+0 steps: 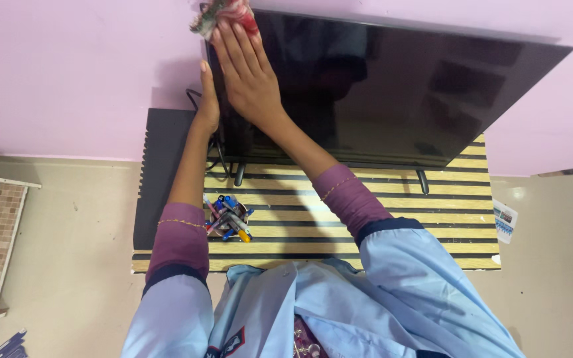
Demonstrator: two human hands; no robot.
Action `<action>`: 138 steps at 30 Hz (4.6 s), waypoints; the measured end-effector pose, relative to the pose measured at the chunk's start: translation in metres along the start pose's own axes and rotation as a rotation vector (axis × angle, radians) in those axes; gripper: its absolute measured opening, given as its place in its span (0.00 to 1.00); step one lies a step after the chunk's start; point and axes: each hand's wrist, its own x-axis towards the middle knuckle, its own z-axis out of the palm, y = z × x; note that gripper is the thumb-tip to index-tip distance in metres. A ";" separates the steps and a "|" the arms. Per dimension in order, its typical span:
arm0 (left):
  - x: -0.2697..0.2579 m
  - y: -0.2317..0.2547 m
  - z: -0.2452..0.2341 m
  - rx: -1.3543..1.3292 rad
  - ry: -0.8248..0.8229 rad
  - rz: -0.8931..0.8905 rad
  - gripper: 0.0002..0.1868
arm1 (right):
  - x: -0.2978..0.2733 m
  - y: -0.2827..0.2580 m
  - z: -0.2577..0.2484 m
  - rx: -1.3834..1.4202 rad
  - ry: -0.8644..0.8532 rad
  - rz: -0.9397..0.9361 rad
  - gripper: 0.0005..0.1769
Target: The person wipes a television screen using a red cloth while it sits on a low table.
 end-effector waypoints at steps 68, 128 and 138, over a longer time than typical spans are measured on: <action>0.002 -0.006 0.000 0.084 0.148 -0.034 0.59 | -0.159 -0.007 0.036 -0.071 -0.085 0.071 0.31; 0.006 -0.014 0.004 0.117 0.147 -0.027 0.56 | -0.229 0.037 0.007 -0.178 -0.291 -0.233 0.33; 0.005 -0.006 0.006 0.156 0.157 -0.122 0.60 | -0.256 0.340 -0.133 -0.399 0.259 1.018 0.31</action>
